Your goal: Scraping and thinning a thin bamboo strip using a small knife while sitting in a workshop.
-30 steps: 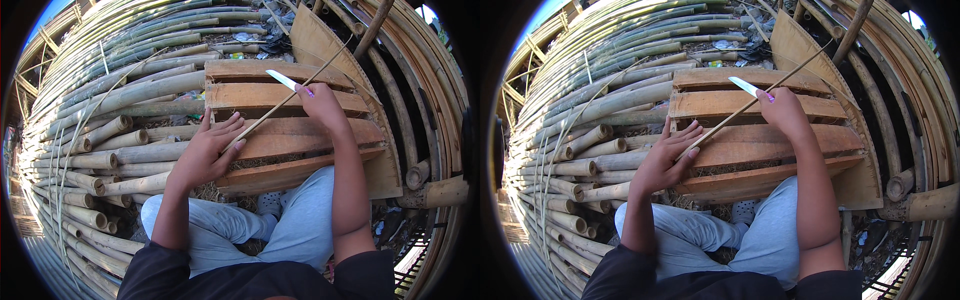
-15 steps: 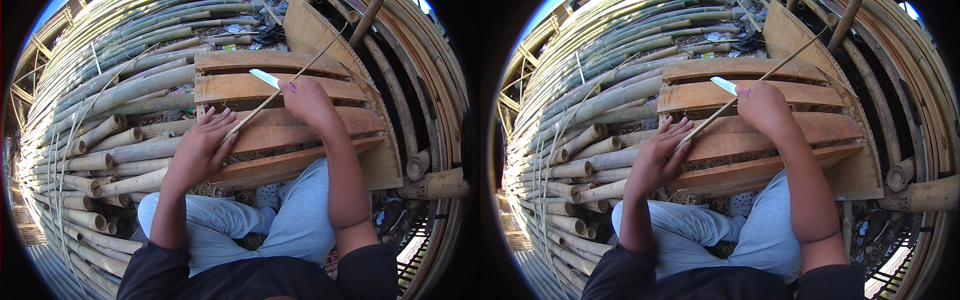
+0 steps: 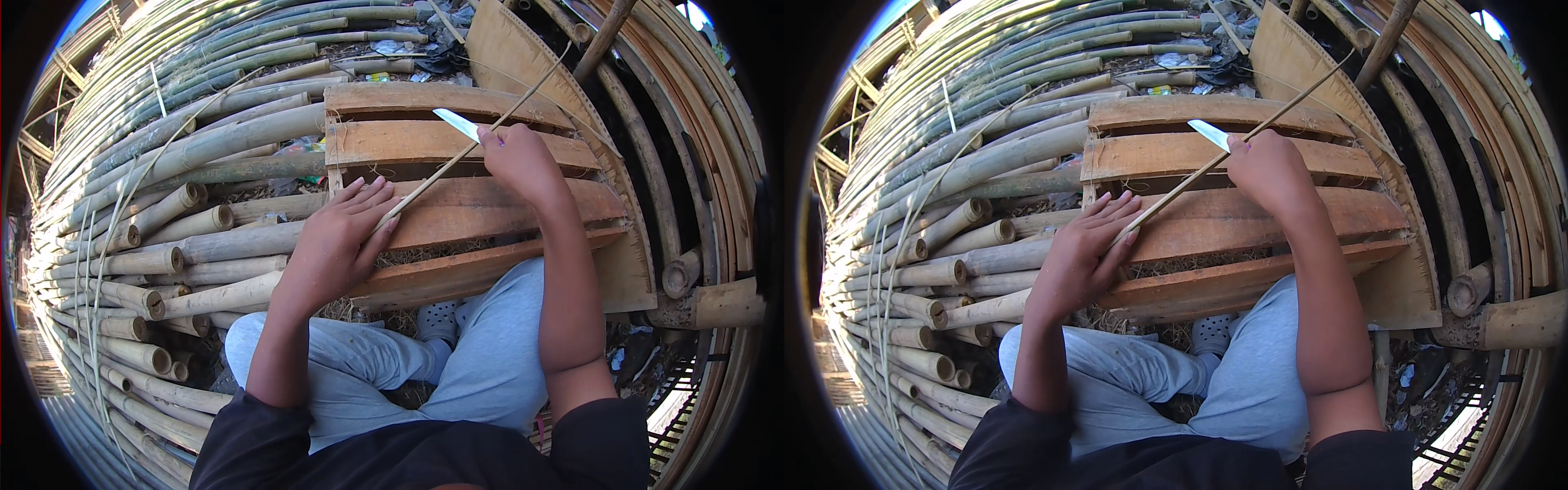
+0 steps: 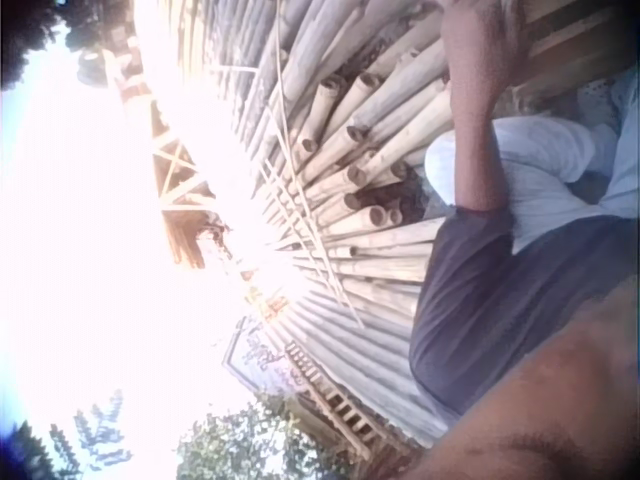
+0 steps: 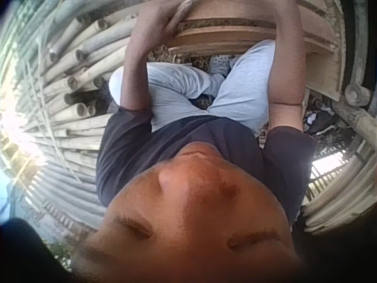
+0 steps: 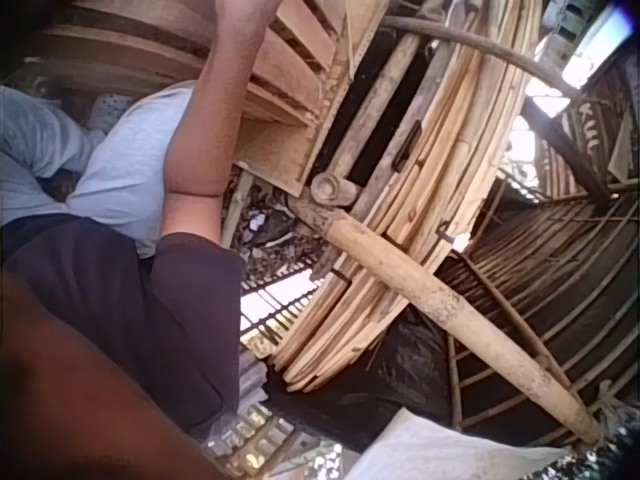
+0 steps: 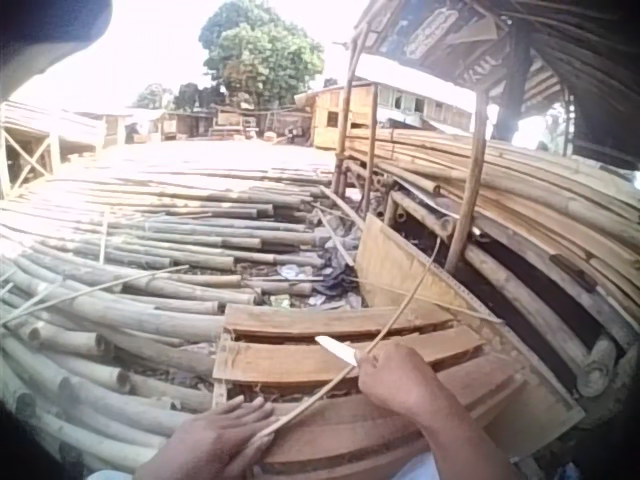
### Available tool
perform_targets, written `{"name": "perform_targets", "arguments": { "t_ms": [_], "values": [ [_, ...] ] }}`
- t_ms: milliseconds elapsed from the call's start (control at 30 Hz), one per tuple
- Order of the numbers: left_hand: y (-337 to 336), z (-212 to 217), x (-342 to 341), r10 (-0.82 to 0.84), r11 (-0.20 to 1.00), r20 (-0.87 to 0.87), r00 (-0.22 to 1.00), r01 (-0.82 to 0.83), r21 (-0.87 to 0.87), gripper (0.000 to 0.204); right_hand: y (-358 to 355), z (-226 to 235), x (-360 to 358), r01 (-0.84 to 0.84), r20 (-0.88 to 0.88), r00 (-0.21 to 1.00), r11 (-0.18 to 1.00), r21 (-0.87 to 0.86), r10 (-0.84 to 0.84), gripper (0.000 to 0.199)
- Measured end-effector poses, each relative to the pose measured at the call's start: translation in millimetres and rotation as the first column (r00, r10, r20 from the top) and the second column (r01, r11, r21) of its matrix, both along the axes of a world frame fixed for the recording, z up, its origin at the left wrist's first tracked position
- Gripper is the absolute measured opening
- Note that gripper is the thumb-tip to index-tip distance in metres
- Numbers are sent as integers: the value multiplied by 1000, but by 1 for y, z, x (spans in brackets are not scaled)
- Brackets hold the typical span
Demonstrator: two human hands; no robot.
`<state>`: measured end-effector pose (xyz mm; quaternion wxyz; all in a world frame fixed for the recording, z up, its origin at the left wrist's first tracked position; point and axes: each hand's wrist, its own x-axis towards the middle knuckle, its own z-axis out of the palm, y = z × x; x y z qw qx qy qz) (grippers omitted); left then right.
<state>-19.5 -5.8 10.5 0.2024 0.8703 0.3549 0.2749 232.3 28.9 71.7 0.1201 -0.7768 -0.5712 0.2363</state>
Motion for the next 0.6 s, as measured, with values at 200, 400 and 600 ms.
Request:
{"name": "perform_targets", "arguments": {
  "t_ms": [200, 400, 600],
  "values": [
    [2, -3, -2, 4, 1000, 13, 1000, -4, -5, 36, 4, 4, 2, -4, 27, 1000, 1000, -5, 4, 47],
    [1, -2, -1, 18, 1000, 10, 1000, -18, 18, 35, -8, -3, -17, -68, 7, 998, 997, 42, 68, 49],
    [-1, -3, 0, 24, 999, 7, 1000, -24, 39, 34, -21, -6, -34, -116, 71, 991, 991, 61, 111, 46]
  ]
}}
